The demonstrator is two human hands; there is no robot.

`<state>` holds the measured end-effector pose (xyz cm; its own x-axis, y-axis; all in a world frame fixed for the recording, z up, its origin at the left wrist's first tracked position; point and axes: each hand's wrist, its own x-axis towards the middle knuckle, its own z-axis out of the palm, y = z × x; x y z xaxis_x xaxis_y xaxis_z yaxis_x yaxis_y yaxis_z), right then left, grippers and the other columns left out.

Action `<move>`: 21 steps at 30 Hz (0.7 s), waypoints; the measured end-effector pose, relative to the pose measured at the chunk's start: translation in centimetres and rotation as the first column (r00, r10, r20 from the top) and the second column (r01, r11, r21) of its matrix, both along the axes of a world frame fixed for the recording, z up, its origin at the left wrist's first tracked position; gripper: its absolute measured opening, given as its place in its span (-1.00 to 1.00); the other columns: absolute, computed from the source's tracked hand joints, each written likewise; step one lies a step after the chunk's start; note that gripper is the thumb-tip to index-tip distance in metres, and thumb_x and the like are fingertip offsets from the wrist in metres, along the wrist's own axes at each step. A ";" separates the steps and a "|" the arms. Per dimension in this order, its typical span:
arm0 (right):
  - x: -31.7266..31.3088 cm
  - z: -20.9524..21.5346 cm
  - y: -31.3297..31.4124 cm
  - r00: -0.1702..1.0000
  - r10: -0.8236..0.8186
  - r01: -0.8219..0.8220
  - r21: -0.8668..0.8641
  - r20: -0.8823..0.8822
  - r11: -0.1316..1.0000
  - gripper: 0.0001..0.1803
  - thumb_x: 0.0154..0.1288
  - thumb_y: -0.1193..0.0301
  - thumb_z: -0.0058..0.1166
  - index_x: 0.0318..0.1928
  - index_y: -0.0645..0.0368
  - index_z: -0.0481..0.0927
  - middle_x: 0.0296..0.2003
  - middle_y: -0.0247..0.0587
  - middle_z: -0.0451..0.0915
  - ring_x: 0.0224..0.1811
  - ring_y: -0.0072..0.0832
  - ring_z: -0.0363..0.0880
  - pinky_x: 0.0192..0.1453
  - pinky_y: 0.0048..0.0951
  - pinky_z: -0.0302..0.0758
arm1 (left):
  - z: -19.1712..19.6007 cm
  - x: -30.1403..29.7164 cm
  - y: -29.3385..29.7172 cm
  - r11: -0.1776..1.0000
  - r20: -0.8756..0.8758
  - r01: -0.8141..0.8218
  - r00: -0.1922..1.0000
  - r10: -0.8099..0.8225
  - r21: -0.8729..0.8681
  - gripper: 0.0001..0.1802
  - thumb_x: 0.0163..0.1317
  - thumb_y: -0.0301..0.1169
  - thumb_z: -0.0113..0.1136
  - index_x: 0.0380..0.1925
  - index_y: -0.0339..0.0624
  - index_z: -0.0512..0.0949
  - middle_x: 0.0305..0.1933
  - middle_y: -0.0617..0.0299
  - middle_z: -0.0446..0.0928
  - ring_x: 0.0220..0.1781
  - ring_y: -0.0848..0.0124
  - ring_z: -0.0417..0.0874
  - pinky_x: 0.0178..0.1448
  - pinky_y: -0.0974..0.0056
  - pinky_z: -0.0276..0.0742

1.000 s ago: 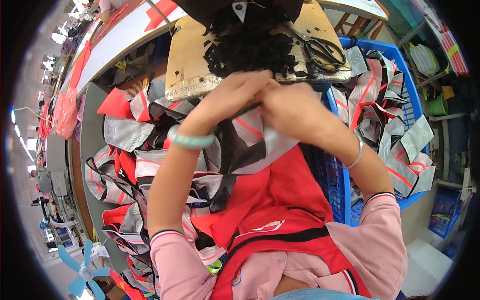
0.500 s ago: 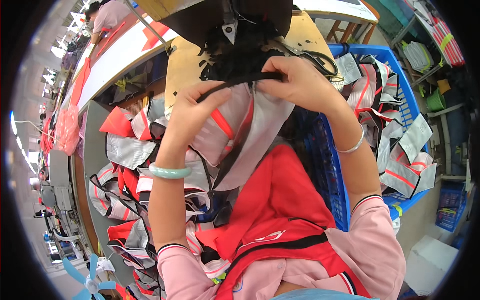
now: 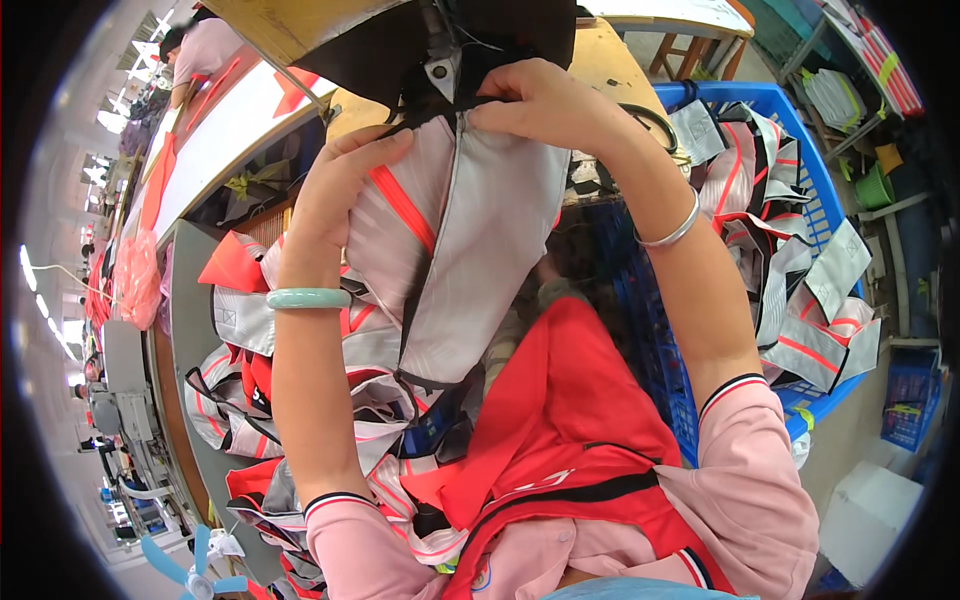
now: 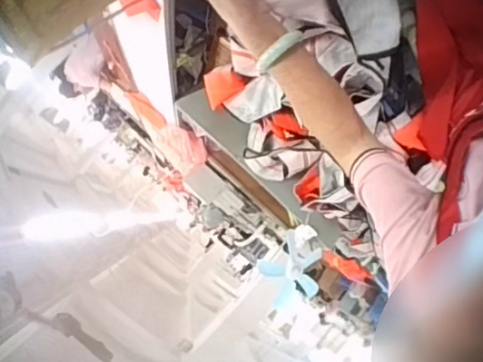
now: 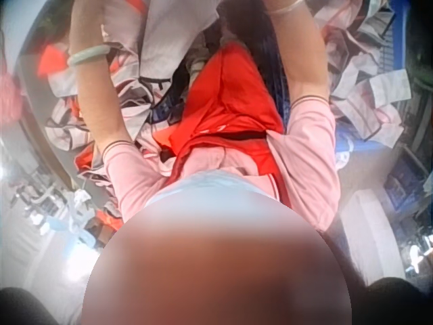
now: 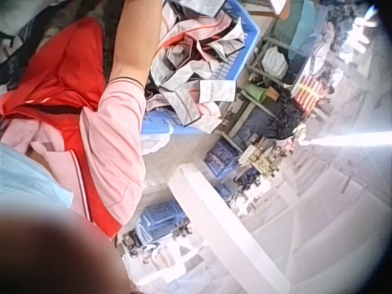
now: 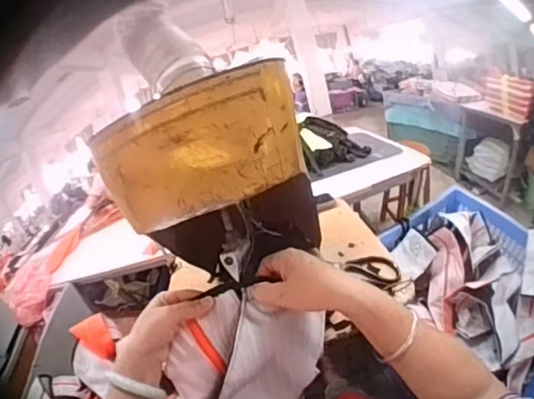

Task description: Assembling and sewing components of safety life vests in a factory setting.

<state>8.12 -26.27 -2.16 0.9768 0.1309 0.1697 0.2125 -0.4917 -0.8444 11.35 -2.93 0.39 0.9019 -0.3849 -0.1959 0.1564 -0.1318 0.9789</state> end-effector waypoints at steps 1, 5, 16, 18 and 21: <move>0.1 0.0 -0.2 1.000 -0.003 0.003 0.000 -0.003 1.000 -0.67 0.15 0.25 0.13 -0.26 0.32 0.61 -0.49 -0.36 0.54 -0.40 -0.64 0.44 -0.28 -0.53 0.39 | 0.0 0.2 -0.3 1.000 -0.003 0.003 1.000 -0.003 0.000 -0.72 0.15 -0.41 0.27 -0.16 -0.34 0.62 -0.21 0.25 0.63 -0.17 0.48 0.60 -0.04 0.42 0.46; 0.5 0.1 -0.2 1.000 -0.028 0.029 0.078 -0.008 0.997 -0.69 0.15 0.25 0.14 -0.27 0.28 0.62 -0.49 -0.40 0.54 -0.40 -0.67 0.43 -0.28 -0.55 0.37 | 0.7 0.3 -0.9 0.999 0.019 -0.043 0.999 0.042 0.010 -0.71 0.15 -0.41 0.26 -0.16 -0.34 0.61 -0.23 0.24 0.63 -0.18 0.47 0.61 -0.06 0.42 0.48; -4.9 0.6 -1.9 0.976 0.166 -0.105 0.366 -0.140 0.925 -0.63 0.29 0.22 0.11 -0.06 0.24 0.60 -0.44 -0.40 0.59 -0.61 -0.81 0.26 -0.57 -0.72 0.18 | 0.9 -2.4 0.0 0.966 0.077 0.161 0.981 -0.180 0.202 -0.50 0.09 -0.28 0.35 -0.05 -0.45 0.57 -0.21 0.18 0.62 -0.18 0.51 0.57 -0.06 0.43 0.46; -4.2 -0.3 -1.2 0.980 0.145 -0.070 0.447 -0.134 0.892 -0.68 0.28 0.25 0.13 -0.12 0.27 0.60 -0.47 -0.42 0.55 -0.60 -0.80 0.27 -0.57 -0.70 0.19 | 0.7 -2.4 -0.5 0.970 0.086 0.115 0.987 -0.136 0.213 -0.46 0.08 -0.26 0.36 -0.03 -0.47 0.55 -0.19 0.16 0.61 -0.17 0.49 0.57 -0.06 0.42 0.46; -3.3 -1.1 -0.4 0.977 0.170 -0.066 0.566 -0.132 0.822 -0.74 0.21 0.29 0.19 -0.24 0.25 0.60 -0.52 -0.45 0.49 -0.61 -0.76 0.27 -0.57 -0.67 0.20 | 0.2 -2.0 -0.7 0.951 0.103 0.159 0.976 -0.191 0.264 -0.42 0.06 -0.24 0.37 -0.01 -0.47 0.53 -0.18 0.14 0.61 -0.15 0.48 0.57 -0.05 0.42 0.46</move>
